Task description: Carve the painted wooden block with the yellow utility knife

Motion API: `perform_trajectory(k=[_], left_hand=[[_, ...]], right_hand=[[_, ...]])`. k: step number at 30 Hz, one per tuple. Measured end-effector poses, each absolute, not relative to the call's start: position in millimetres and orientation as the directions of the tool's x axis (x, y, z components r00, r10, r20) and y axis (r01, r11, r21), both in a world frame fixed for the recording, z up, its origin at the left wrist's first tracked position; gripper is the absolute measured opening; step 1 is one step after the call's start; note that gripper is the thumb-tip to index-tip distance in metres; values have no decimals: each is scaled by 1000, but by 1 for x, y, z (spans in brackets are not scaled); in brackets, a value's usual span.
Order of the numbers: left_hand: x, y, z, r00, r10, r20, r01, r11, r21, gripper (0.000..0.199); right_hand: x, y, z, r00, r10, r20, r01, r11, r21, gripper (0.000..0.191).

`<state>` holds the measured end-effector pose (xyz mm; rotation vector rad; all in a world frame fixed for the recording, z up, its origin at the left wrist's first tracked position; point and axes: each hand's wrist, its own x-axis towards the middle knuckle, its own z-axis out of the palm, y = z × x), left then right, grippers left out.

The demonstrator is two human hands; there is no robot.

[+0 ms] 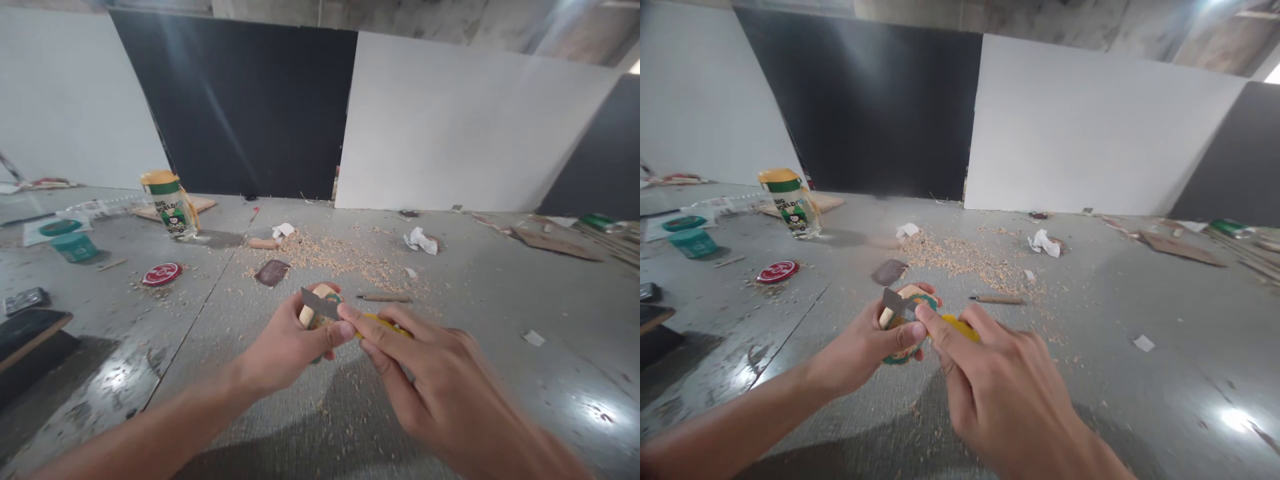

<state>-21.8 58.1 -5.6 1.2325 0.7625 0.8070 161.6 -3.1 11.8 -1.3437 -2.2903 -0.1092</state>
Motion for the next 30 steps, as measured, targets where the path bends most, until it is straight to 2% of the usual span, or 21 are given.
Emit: perform_trajectory(k=[6,10,15,19,23,27,30], left_hand=[[-22,56,-3,495,864,-87,-86,148,985,64],[-21,55,0,444,894,-52,-76,96,992,58],[-22,59,-1,482,876,-32,-114,99,988,63],[-23,61,-5,526,850,39,-178,65,982,59],[-25,62,-11,570,818,78,-207,51,977,56],[-25,62,-12,579,811,88,-218,50,975,57],[-23,60,-7,557,827,74,-210,54,976,56]], right_hand=[[160,-4,13,-404,787,466,844,517,-142,48],[159,-3,12,-355,796,490,862,482,-158,45],[161,-2,12,-341,826,448,837,484,-255,46],[163,-2,14,-382,837,391,775,521,-358,45],[164,0,15,-427,824,374,725,559,-404,43],[164,1,15,-440,815,377,725,570,-387,43],[163,-1,15,-429,797,426,753,576,-319,44]])
